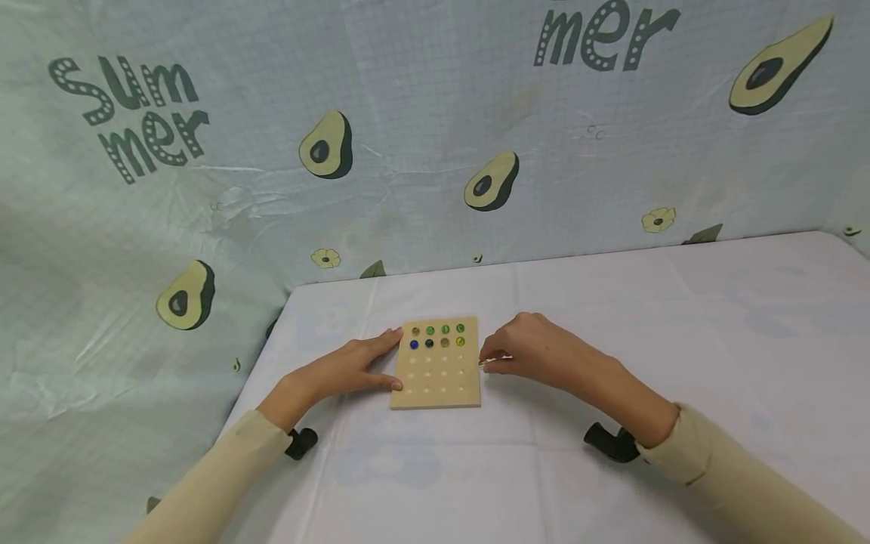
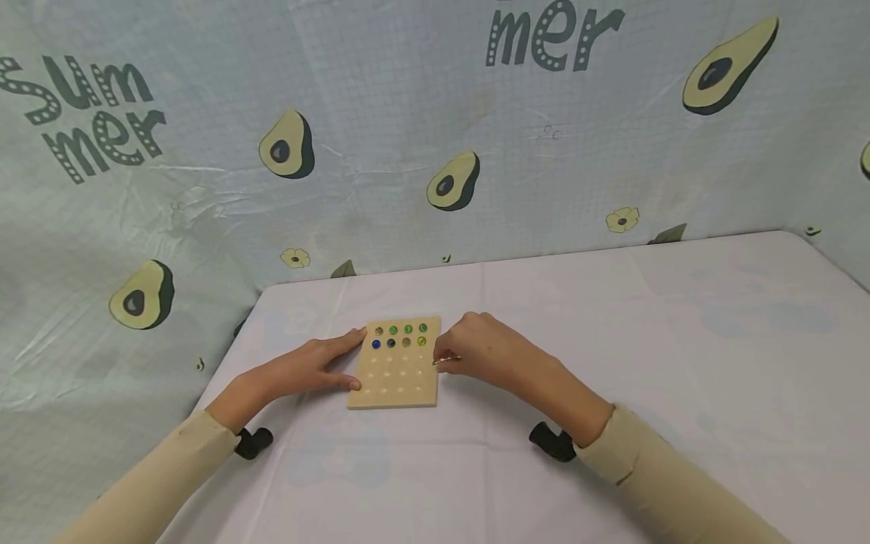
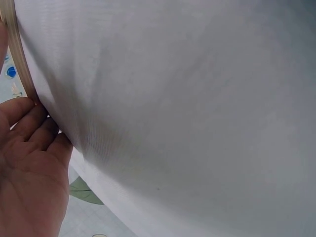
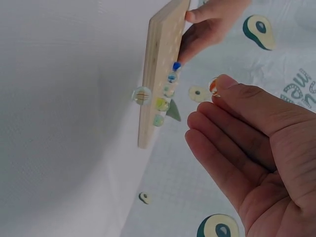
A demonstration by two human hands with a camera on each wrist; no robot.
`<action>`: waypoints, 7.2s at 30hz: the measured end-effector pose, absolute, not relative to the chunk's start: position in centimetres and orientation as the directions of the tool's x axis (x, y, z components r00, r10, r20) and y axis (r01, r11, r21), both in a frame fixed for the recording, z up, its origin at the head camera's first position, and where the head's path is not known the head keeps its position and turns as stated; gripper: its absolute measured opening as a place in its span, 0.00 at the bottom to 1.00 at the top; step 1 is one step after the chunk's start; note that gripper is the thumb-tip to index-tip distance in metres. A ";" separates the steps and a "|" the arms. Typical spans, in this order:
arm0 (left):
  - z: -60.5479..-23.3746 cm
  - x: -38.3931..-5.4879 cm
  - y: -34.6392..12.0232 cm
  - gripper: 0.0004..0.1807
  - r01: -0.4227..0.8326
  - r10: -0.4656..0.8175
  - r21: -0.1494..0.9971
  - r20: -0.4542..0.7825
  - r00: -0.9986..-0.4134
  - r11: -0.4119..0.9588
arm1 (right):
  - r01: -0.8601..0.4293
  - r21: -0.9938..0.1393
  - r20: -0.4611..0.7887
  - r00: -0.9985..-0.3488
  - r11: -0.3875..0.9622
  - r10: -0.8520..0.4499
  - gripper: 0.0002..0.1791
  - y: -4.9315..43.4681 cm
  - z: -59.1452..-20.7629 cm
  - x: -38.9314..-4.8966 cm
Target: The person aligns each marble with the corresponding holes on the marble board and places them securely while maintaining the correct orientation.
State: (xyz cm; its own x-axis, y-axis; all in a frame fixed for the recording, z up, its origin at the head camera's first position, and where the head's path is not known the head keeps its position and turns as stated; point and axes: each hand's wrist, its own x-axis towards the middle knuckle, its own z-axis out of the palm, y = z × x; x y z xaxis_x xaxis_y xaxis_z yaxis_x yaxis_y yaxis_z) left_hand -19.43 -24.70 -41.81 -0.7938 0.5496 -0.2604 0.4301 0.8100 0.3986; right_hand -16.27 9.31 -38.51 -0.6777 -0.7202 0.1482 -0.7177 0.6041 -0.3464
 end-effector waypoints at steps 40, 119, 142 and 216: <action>-41.5 -19.3 -24.4 0.58 0.406 0.528 0.396 -0.270 -0.806 0.823 | -0.737 -0.394 0.222 -0.656 0.549 -0.721 0.07 6.5 -37.3 -17.2; -41.9 -19.5 -24.7 0.59 0.427 0.549 0.406 -0.257 -0.795 0.808 | -0.721 -0.449 0.091 -0.625 0.528 -0.776 0.05 -0.7 -40.1 -21.7; -41.7 -19.5 -24.6 0.57 0.445 0.572 0.430 -0.230 -0.787 0.785 | -0.756 -0.327 0.024 -0.607 0.567 -0.794 0.03 -2.2 -39.6 -22.1; -41.7 -19.1 -24.2 0.58 0.416 0.537 0.413 -0.240 -0.809 0.811 | -0.739 -0.365 0.104 -0.637 0.567 -0.764 0.07 10.5 -38.7 -19.3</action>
State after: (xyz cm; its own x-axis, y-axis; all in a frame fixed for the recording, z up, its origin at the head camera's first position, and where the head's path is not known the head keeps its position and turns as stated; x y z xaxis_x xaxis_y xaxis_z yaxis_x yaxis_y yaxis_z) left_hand -19.09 -24.22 -41.68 -0.8086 0.5370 -0.2403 0.4157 0.8106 0.4125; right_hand -19.30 10.53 -38.71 -0.6372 -0.7636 0.1042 -0.7388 0.5668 -0.3646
